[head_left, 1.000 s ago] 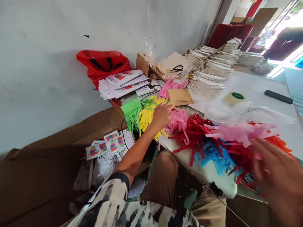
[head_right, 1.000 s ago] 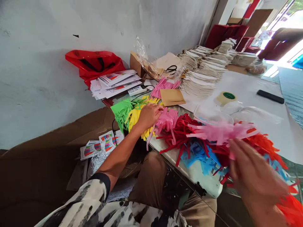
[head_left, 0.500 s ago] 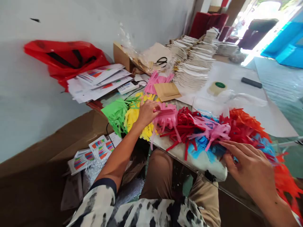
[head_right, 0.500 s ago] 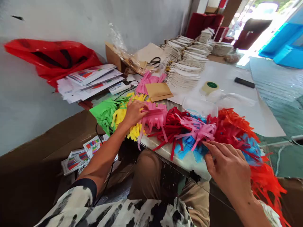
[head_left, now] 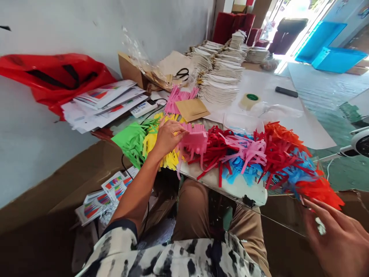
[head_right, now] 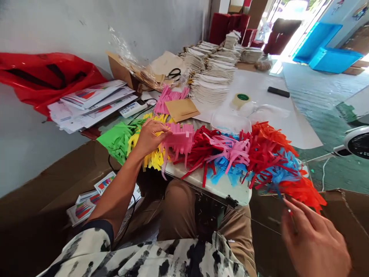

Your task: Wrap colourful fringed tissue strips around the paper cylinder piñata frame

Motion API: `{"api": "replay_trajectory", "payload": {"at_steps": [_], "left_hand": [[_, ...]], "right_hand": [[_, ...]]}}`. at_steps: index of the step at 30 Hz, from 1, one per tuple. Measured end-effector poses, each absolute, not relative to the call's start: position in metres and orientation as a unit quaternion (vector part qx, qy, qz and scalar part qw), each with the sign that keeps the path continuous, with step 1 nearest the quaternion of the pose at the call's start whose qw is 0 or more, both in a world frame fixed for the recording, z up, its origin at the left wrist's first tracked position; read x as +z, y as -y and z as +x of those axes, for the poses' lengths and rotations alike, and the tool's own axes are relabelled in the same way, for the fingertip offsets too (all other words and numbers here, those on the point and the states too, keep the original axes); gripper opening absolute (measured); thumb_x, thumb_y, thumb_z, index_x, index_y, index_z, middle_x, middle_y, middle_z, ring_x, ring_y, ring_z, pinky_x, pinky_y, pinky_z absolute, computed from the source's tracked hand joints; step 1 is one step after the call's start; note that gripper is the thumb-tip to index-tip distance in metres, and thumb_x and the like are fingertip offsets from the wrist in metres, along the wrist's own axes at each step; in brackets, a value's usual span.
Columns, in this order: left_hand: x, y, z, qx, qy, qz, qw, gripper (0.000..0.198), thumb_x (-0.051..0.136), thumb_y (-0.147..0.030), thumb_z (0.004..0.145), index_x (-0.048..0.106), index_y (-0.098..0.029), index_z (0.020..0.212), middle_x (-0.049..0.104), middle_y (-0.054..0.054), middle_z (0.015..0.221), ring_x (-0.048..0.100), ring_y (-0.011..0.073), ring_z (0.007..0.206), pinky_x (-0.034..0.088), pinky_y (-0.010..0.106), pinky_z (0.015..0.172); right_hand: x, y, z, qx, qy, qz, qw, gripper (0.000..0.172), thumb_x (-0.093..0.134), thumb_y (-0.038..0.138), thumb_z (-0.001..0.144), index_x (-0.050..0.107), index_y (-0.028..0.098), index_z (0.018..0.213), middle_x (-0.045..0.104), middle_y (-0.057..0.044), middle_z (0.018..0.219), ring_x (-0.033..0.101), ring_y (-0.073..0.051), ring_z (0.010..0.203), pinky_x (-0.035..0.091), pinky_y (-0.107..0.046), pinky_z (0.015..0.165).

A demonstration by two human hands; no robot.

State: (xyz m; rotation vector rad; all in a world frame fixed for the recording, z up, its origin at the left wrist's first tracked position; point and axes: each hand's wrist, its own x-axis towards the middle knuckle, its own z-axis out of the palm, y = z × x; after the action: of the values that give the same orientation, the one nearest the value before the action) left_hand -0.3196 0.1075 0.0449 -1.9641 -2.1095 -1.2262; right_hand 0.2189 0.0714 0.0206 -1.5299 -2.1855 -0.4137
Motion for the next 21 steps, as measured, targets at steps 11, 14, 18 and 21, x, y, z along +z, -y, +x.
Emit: {"api": "replay_trajectory", "payload": {"at_steps": [11,14,18,21], "left_hand": [[0.059,-0.109,-0.315,-0.46,0.626,-0.622,-0.101,0.043,0.077,-0.063,0.087,0.08,-0.021,0.077,0.078,0.006,0.082,0.07,0.0232,0.084,0.051,0.039,0.086],[0.058,-0.105,-0.315,-0.475,0.615,-0.622,-0.098,0.049,0.072,-0.068,0.089,0.079,-0.022,0.077,0.079,0.006,0.086,0.07,0.0246,0.093,0.051,0.039,0.091],[0.054,-0.097,-0.317,-0.529,0.614,-0.58,-0.082,0.055,0.056,-0.068,0.101,0.077,-0.021,0.08,0.078,0.006,0.088,0.07,0.0223,0.092,0.051,0.037,0.092],[0.046,-0.087,-0.315,-0.577,0.632,-0.515,-0.051,0.049,0.055,-0.064,0.102,0.074,-0.021,0.086,0.077,0.004,0.091,0.071,0.0206,0.092,0.051,0.035,0.092]], "right_hand": [[0.071,-0.167,-0.075,0.035,0.914,-0.254,0.315,0.031,0.062,0.027,0.101,0.074,0.023,0.129,0.073,-0.013,0.135,0.065,-0.033,0.122,0.051,-0.049,0.103],[0.064,-0.185,-0.108,0.076,0.928,-0.242,0.274,0.022,0.065,0.029,0.099,0.08,0.025,0.116,0.077,-0.01,0.123,0.066,-0.032,0.113,0.049,-0.046,0.097],[0.057,-0.196,-0.114,0.127,0.928,-0.221,0.271,0.02,0.063,0.03,0.102,0.082,0.027,0.098,0.08,-0.005,0.1,0.07,-0.024,0.095,0.047,-0.038,0.087],[0.057,-0.195,-0.108,0.139,0.925,-0.22,0.276,0.024,0.06,0.032,0.104,0.084,0.028,0.099,0.081,-0.005,0.099,0.071,-0.024,0.095,0.047,-0.037,0.085]]}}
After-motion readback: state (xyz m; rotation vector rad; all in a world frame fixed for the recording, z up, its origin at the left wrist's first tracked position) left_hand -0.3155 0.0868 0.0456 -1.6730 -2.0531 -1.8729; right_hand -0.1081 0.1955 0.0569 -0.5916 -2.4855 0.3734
